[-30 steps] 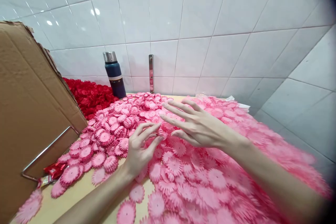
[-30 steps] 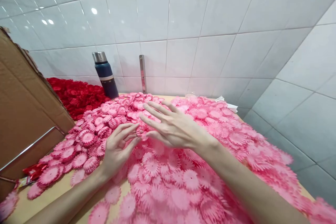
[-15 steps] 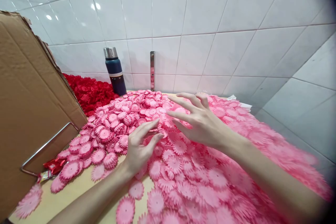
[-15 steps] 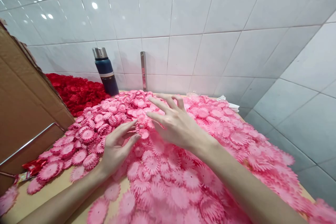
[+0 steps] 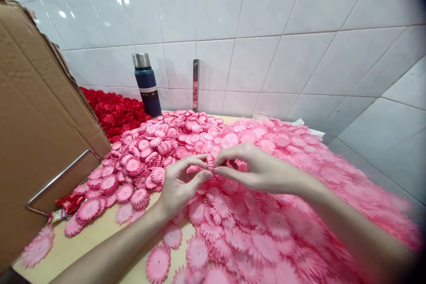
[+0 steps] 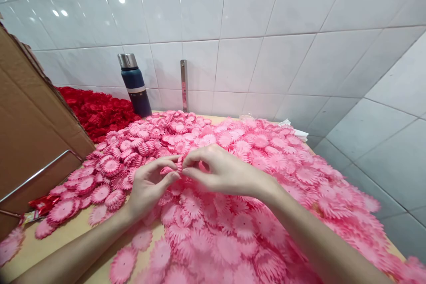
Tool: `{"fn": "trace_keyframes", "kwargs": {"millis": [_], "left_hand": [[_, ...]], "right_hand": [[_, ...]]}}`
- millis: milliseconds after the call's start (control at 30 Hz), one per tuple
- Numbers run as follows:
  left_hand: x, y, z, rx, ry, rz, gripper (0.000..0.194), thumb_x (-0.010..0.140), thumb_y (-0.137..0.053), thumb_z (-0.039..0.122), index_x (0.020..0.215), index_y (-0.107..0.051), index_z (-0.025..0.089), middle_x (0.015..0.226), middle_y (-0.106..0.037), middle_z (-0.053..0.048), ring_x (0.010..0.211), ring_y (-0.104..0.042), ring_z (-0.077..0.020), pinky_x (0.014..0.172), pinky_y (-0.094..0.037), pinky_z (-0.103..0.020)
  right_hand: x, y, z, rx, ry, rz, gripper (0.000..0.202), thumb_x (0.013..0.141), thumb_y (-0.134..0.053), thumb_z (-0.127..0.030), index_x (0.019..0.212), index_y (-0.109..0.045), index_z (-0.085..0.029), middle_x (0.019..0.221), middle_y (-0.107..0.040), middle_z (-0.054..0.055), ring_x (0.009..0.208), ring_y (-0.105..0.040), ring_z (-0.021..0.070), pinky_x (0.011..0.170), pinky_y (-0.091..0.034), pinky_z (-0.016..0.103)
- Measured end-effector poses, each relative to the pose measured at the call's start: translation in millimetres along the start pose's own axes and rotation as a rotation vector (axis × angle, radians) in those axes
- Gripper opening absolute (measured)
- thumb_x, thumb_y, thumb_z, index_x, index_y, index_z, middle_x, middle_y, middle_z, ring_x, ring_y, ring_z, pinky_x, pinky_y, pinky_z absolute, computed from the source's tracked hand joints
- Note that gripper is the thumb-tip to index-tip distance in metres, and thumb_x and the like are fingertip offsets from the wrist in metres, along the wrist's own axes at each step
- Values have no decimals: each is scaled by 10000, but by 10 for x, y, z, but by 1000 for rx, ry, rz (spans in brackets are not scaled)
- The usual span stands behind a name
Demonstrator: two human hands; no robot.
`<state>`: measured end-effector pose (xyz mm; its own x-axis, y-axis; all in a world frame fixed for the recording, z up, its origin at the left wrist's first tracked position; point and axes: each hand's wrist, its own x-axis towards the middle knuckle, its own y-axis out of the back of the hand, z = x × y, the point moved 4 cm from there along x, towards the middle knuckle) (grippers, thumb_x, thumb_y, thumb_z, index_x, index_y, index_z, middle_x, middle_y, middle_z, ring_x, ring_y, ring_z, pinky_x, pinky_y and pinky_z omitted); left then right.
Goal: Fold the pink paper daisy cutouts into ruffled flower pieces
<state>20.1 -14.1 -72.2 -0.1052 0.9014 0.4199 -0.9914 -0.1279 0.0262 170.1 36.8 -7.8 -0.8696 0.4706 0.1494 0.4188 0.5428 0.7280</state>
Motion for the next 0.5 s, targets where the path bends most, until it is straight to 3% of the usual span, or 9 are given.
{"fn": "trace_keyframes", "kwargs": {"millis": [200, 500], "left_hand": [[9, 3, 40, 99, -46, -19, 40, 806, -694, 149, 795, -725, 172, 1040, -725, -91, 981, -676, -206, 869, -537, -334], [5, -14, -31, 39, 3, -60, 68, 849, -654, 177, 840, -721, 181, 1085, -716, -96, 1007, -669, -223, 920, -511, -384]], "right_hand": [[-20, -33, 6, -10, -27, -67, 199, 947, -491, -259, 883, -653, -163, 812, -668, 22, 704, -570, 139, 645, -444, 282], [-9, -45, 42, -41, -45, -71, 247, 968, -452, -304, 930, -644, -153, 843, -670, 46, 730, -581, 158, 657, -452, 301]]}}
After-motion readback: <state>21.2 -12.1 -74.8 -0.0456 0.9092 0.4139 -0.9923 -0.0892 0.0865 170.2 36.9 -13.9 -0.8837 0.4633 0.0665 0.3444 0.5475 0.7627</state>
